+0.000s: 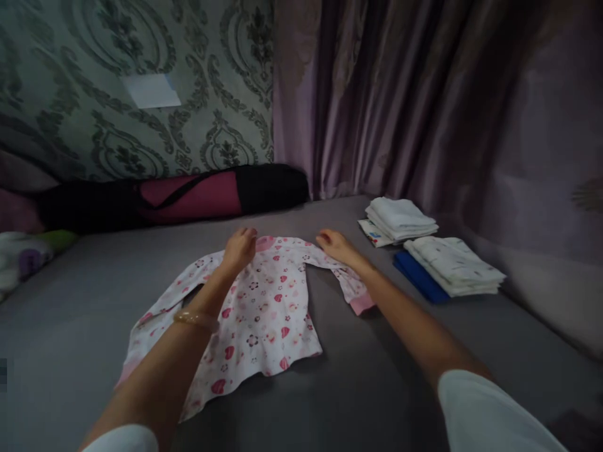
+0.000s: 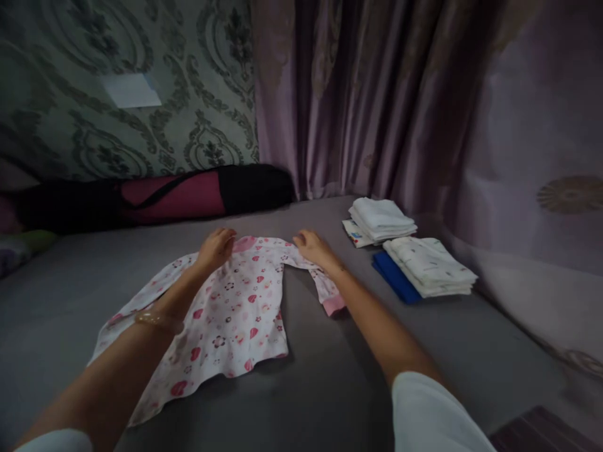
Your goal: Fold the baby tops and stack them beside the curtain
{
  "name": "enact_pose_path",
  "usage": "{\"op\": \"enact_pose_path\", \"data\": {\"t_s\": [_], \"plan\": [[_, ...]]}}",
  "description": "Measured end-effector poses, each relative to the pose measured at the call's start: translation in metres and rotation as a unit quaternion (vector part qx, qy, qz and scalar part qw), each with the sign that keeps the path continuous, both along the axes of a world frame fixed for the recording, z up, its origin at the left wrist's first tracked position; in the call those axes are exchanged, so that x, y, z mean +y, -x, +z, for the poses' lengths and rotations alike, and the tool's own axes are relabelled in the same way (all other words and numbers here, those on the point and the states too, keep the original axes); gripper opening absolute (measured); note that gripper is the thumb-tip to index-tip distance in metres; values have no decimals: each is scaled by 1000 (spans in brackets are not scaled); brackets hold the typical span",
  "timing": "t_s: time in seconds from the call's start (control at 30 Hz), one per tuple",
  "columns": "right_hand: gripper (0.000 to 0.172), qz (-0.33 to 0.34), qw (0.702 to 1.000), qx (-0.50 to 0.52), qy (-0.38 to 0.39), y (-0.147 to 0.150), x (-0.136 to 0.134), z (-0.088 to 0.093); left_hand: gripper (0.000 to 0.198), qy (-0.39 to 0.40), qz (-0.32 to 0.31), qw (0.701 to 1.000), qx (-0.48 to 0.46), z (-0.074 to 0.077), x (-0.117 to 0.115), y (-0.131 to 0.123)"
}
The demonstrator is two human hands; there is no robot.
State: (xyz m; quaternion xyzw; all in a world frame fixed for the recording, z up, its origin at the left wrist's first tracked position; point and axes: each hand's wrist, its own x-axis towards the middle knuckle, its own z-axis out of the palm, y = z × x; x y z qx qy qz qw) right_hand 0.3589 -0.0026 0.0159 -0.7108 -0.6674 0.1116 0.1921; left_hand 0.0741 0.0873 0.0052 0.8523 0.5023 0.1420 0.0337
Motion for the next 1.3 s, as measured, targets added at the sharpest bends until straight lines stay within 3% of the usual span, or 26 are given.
{"op": "enact_pose_path", "data": {"t_s": [0.17, 0.37, 0.5, 0.77, 0.9, 1.03, 1.13, 1.2, 1.3], "plan": [[39, -81, 994, 8, 69, -57, -58, -14, 27, 43, -112, 992, -34, -13, -5, -54], [34, -75, 991, 28, 108, -52, -81, -23, 30, 29, -133, 987, -85, -41, -11, -80], [32, -61, 990, 25, 123, -37, -83, -23, 32, 19, -133, 985, -108, -51, -16, -78], [14, 1, 993, 18, 118, -29, -75, -20, 36, 33, -111, 986, -116, -56, -16, -78], [17, 8, 996, -37, 81, -36, -69, 3, 38, 40, -105, 987, -116, -56, -16, -78], [39, -19, 992, -122, -1, -47, -63, 38, 39, 42, -103, 987, -117, -56, -16, -77], [39, -7, 983, -175, -61, -58, -55, 53, 40, 38, -107, 986, -121, -57, -15, -77], [38, 15, 976, -200, -80, -67, -51, 53, 40, 33, -105, 986, -124, -57, -15, -78], [40, 36, 971, -224, -77, -79, -53, 35, 41, 29, -104, 986, -125, -57, -16, -80]]}}
